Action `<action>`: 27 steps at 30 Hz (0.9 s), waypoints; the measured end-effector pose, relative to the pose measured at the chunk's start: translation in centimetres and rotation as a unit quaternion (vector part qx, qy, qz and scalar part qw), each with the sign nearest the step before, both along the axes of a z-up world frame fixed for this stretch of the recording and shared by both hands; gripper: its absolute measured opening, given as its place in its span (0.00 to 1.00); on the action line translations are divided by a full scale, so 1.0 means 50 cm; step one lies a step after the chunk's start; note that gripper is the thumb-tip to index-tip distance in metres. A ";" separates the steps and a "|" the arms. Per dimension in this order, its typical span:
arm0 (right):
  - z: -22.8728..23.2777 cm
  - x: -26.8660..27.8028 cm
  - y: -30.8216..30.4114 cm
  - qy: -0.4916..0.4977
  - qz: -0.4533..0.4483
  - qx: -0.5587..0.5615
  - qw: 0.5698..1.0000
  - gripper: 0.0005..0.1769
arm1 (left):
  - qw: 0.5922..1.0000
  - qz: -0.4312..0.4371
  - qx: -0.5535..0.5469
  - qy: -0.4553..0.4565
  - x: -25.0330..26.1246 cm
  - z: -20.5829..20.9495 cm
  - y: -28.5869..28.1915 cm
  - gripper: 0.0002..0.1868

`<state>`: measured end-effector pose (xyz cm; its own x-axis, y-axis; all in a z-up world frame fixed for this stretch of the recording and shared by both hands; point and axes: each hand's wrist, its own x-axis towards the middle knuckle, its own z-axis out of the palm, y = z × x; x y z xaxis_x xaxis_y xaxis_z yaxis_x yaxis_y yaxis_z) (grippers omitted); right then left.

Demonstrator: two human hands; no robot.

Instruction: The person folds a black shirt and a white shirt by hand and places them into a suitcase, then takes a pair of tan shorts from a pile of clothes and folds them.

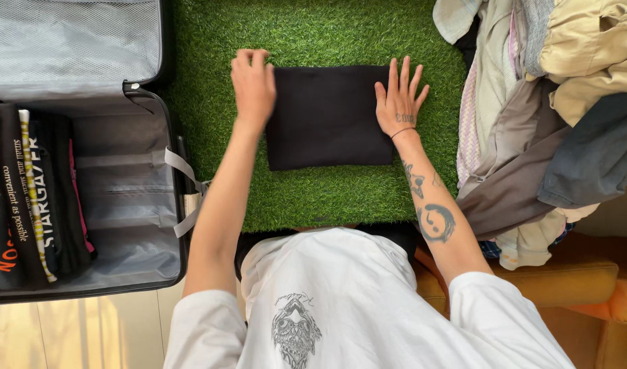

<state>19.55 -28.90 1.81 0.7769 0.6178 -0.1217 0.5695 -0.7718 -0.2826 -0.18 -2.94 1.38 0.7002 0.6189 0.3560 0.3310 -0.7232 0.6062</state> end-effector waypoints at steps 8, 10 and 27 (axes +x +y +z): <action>0.019 -0.206 0.005 -0.088 0.176 0.072 0.978 0.38 | 0.980 -0.064 0.108 0.157 -0.046 -0.012 -0.320 0.32; 0.022 -0.231 0.003 -0.032 0.192 0.113 0.974 0.37 | 0.977 -0.058 0.113 0.170 -0.064 -0.018 -0.327 0.33; 0.025 -0.152 -0.153 -0.051 0.068 -0.005 0.996 0.43 | 0.981 0.008 0.037 0.191 -0.174 -0.030 -0.207 0.37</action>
